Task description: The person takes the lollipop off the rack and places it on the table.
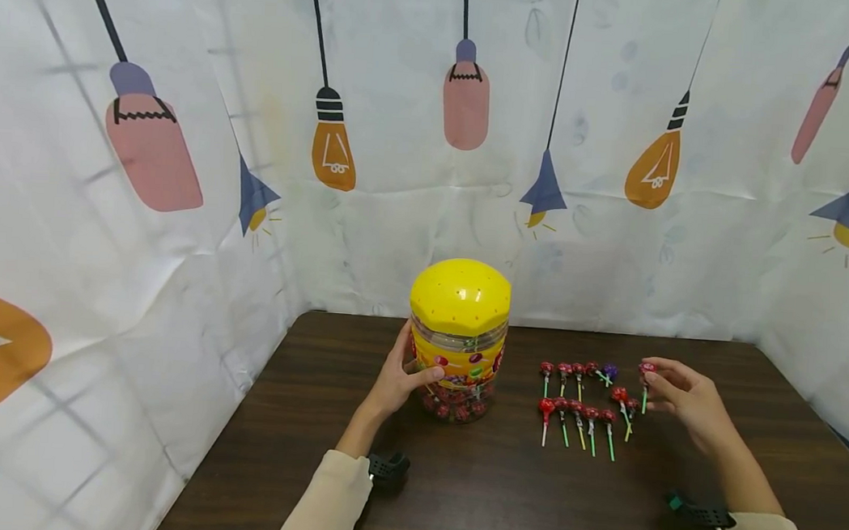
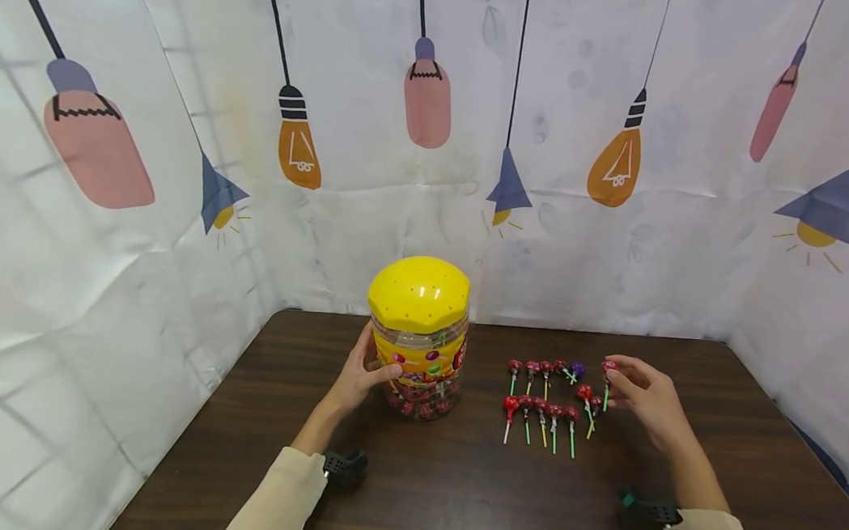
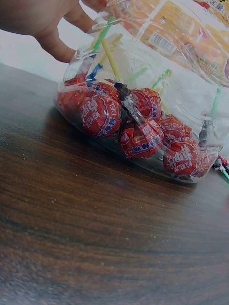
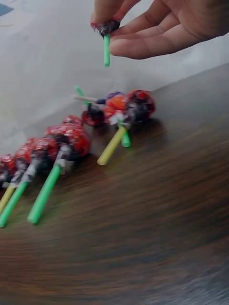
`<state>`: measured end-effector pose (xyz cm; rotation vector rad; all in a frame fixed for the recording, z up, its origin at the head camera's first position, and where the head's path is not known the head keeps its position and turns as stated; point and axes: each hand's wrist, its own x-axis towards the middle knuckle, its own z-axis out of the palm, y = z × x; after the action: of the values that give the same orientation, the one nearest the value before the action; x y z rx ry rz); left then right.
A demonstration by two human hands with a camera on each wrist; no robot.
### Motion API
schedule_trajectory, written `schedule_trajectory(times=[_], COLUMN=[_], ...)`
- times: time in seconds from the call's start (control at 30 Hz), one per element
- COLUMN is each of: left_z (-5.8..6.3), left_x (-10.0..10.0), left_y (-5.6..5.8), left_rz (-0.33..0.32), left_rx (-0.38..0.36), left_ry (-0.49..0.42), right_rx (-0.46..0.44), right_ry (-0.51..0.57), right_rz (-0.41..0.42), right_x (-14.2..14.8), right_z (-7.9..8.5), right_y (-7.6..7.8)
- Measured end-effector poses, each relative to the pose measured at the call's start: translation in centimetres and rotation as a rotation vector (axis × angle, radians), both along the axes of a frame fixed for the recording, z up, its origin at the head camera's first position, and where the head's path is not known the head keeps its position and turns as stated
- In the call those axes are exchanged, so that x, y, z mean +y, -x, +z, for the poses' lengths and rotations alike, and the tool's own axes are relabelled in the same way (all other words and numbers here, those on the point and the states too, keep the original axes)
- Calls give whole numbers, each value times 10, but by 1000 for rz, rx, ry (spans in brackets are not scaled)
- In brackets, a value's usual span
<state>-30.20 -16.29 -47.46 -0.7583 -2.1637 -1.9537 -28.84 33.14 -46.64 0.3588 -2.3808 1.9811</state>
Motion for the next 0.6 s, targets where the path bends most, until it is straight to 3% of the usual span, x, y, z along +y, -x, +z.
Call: schedule_trajectory(times=[0.4,0.6], left_z=[1,1], left_x=[0,1], left_y=[-1,0], left_rz=[9,11], left_rx=[-18,-20], left_ry=[6,10], right_rx=[-85,-137], right_ry=[-207,-259], right_rz=[8,16], right_x=[17,20], right_z=[-13,-16], right_y=[2,3])
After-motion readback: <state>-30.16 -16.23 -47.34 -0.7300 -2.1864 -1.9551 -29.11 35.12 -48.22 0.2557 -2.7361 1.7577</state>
